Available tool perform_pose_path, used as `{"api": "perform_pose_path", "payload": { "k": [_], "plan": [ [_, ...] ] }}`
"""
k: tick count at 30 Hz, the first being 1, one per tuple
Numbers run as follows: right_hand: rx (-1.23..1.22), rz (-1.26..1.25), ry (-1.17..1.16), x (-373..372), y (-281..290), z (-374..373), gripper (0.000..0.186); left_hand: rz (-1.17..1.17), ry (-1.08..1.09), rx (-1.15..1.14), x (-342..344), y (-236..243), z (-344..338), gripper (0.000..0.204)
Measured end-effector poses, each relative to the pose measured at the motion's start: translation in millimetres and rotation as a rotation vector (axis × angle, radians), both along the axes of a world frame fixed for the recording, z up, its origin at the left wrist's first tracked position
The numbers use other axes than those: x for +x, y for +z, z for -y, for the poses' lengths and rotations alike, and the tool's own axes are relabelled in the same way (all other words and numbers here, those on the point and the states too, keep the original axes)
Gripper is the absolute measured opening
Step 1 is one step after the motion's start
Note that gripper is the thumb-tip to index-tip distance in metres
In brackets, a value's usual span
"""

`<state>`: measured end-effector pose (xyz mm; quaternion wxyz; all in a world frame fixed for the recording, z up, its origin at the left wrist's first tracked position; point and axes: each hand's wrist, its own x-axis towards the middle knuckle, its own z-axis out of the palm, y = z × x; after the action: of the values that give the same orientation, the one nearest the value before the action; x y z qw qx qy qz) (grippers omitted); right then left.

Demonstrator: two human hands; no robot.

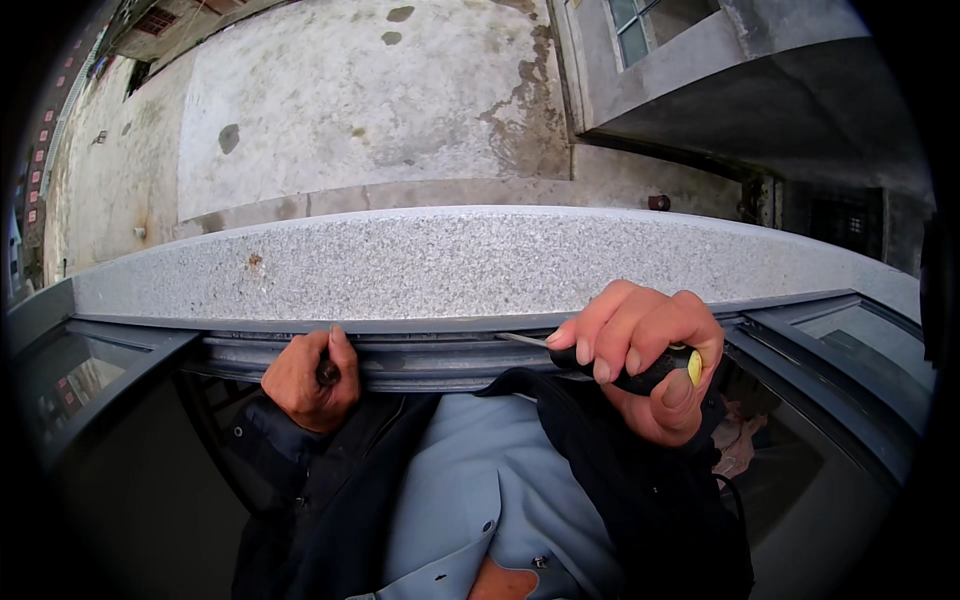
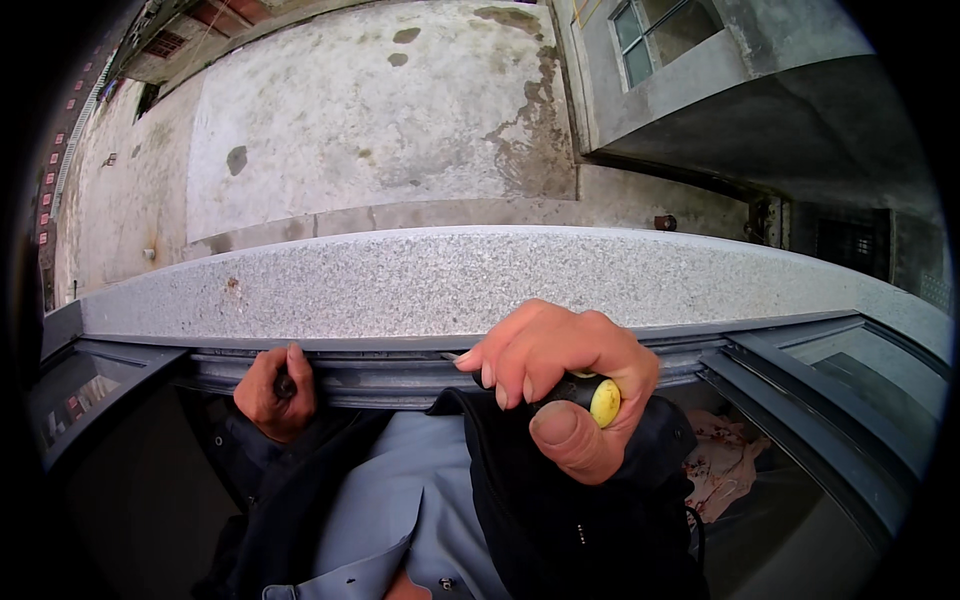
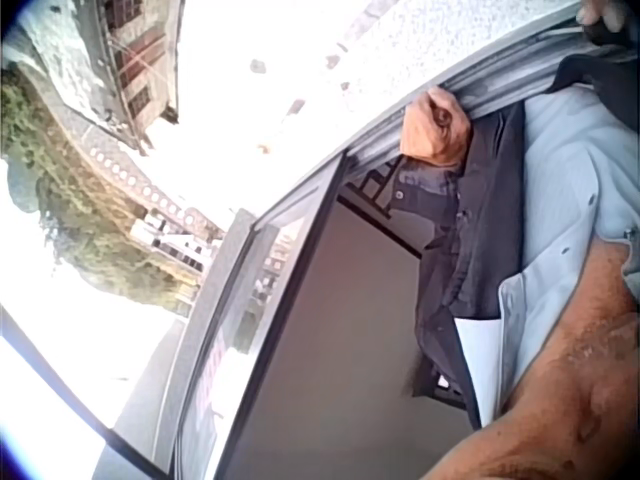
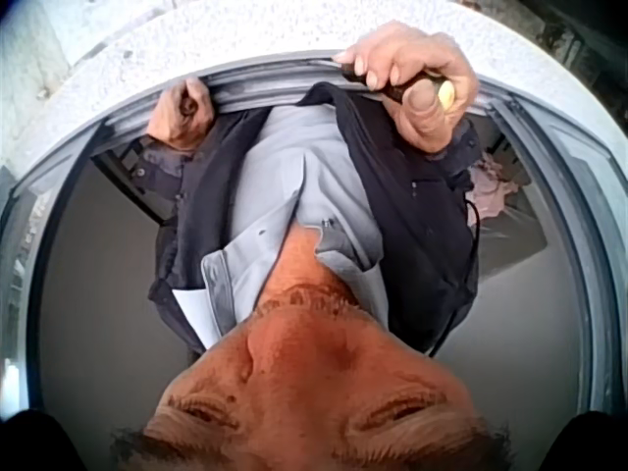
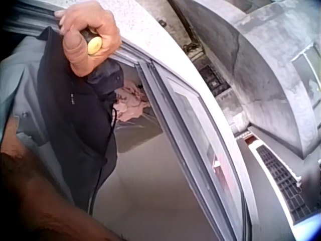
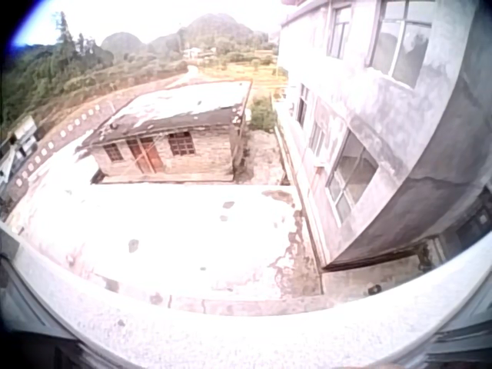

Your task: The person wipes the window frame with a cloth, then uses a screwdriver to adjust screws along the window track. The person works on the window frame from an elevated position.

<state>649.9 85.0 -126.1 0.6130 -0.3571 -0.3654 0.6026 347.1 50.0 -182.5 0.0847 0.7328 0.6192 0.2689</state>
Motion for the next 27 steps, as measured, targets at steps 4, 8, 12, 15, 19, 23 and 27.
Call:
{"api": "perform_pose_path", "payload": {
  "k": [4, 8, 12, 15, 19, 23, 27],
  "plan": [
    [0.012, -0.005, 0.074, -2.3, 2.4, -6.6, 0.038, 0.01, -0.005, 0.011, 0.1, -0.7, -1.1, 0.012],
    [-0.003, 0.0, 0.115, -6.9, 9.9, -10.1, 0.037, -0.001, -0.01, -0.018, -1.2, 2.4, 0.4, 0.011],
    [-0.032, -0.012, 0.12, -13.3, 9.9, -14.2, 0.035, -0.005, -0.013, 0.013, -0.3, -1.2, -1.7, 0.012],
    [-0.075, -0.012, 0.18, -13.5, 13.9, -21.6, 0.033, -0.005, -0.001, 0.02, 0.6, -0.1, -0.7, 0.012],
    [-0.122, 0.046, 0.243, -13.2, 18.0, -26.5, 0.03, -0.005, -0.008, 0.028, 1.1, 0.7, -2.0, 0.012],
    [-0.141, 0.098, 0.225, -17.8, 22.3, -31.6, 0.026, -0.011, -0.022, 0.033, 0.1, -0.3, -2.3, 0.012],
    [-0.149, 0.147, 0.212, -23.3, 24.6, -34.6, 0.025, -0.011, -0.019, 0.029, 0.1, 0.6, -2.4, 0.012]
  ]
}}
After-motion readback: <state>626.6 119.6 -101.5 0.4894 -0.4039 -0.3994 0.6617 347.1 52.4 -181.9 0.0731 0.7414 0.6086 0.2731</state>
